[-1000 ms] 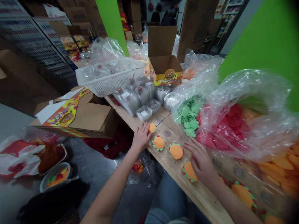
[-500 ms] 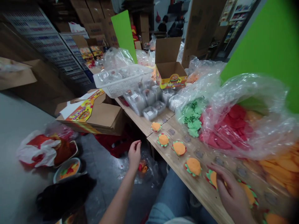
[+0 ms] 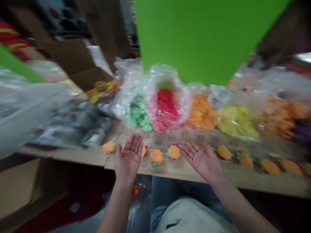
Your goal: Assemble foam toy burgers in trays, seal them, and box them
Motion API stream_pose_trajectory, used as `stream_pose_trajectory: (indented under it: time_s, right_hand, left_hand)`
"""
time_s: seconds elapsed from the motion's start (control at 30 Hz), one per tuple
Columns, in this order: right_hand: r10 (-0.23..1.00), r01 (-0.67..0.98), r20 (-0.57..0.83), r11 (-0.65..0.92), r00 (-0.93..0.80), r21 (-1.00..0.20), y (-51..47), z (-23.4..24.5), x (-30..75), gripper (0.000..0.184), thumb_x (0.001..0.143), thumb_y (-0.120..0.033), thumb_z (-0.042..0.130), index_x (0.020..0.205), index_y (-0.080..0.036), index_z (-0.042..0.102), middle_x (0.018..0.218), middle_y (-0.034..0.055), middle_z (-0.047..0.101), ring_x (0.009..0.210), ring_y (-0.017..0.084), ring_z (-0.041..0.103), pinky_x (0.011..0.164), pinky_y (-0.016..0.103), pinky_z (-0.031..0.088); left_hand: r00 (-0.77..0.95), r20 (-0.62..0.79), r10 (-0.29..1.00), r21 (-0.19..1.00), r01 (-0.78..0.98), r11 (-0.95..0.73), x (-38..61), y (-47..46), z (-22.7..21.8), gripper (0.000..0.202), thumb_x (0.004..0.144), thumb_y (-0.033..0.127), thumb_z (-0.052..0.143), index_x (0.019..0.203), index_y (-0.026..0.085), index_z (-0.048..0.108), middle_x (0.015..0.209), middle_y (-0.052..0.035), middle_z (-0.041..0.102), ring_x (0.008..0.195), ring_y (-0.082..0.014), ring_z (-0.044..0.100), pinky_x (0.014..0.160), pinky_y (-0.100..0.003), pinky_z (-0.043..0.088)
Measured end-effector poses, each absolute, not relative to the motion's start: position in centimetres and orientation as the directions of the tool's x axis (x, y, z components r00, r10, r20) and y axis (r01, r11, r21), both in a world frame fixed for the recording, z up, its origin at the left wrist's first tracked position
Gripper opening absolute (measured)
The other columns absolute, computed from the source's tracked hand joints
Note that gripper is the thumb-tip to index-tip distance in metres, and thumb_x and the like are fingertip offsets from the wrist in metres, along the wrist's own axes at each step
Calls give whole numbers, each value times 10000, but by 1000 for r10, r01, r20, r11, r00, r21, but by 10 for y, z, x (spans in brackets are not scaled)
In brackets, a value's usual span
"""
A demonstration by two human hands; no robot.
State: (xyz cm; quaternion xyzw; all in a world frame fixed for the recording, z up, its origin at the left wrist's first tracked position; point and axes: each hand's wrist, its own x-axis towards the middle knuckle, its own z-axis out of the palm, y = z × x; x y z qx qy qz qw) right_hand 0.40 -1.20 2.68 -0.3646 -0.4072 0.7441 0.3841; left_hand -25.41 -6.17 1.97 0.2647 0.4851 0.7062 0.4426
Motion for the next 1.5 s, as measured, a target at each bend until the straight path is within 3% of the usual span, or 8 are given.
stream_pose_trajectory:
  time_s: [0.2, 0.5, 0.63, 0.73, 0.93, 1.17, 1.33, 1.5]
  right_hand:
    - [938, -439, -291, -347, -190, -829, -30, 32, 68, 539, 897, -503, 203, 1218, -143, 445, 1271, 139, 511, 1141, 192, 515, 930, 390, 425]
    - [818, -769, -527, -178, 231, -614, -45, 5, 184, 186, 787, -299, 591, 677, -149, 578, 654, 12, 644, 609, 97, 622, 611, 210, 482]
    - [845, -669, -407, -82, 346, -739, 1, 20, 239, 222, 693, -334, 692, 643, -145, 586, 612, 6, 631, 576, 95, 596, 574, 194, 468]
    - [908, -598, -247, 3, 337, -802, 39, 39, 260, 232, 670, -359, 708, 717, -149, 620, 687, 15, 650, 638, 114, 601, 600, 213, 467]
    - [975, -524, -129, -16, 182, -852, 29, 42, 272, 234, 730, -391, 650, 808, -171, 638, 759, 23, 650, 699, 139, 591, 652, 256, 450]
    - [968, -554, -90, 56, 232, -831, -18, 33, 316, 328, 810, -448, 540, 1018, -204, 610, 1018, 81, 641, 938, 200, 586, 805, 332, 440]
    - [881, -755, -261, 148, 395, -639, -45, 47, 352, 560, 738, -615, 497, 1132, -219, 536, 1093, 100, 626, 946, 255, 606, 736, 391, 502]
    - [340, -493, -429, 124, 837, -861, -124, 7, 380, 413, 692, -445, 614, 1017, -194, 571, 892, 45, 675, 802, 217, 639, 692, 321, 516]
  left_hand:
    - [258, -196, 946, 610, -724, 324, -119, -14, 33, 546, 849, 554, 274, 1144, 200, 566, 1341, -70, 454, 1245, -215, 408, 1001, -368, 397]
    - [326, -566, 757, 368, -722, 586, -33, 15, 18, 165, 848, 166, 464, 748, 202, 590, 516, 46, 477, 485, -49, 532, 492, -152, 480]
    - [273, -489, 828, 600, -584, 547, 0, 59, 26, 63, 805, 241, 550, 819, 190, 584, 571, 36, 493, 520, -69, 542, 502, -176, 472]
    - [96, -73, 993, 974, -206, 92, 32, 134, 57, 255, 730, 275, 629, 967, 202, 570, 847, -38, 613, 803, -151, 608, 714, -283, 503]
    - [-33, 540, 841, 659, 638, -398, 70, 263, 108, 161, 740, 325, 580, 694, 175, 541, 930, -109, 623, 1017, -264, 539, 931, -441, 369]
    - [-180, 660, 730, 666, 590, -457, 144, 217, 149, 304, 923, 353, 219, 951, 159, 450, 851, -37, 504, 811, -157, 493, 793, -342, 414]
    - [707, 314, 633, 846, 94, -525, 260, 42, 92, 232, 848, 401, 415, 840, 220, 561, 802, -62, 572, 784, -199, 535, 794, -351, 437]
    - [878, 8, 479, 1000, -2, -12, 320, -48, 17, 348, 862, 341, 413, 1163, 207, 526, 1175, -101, 568, 1096, -200, 516, 978, -380, 387]
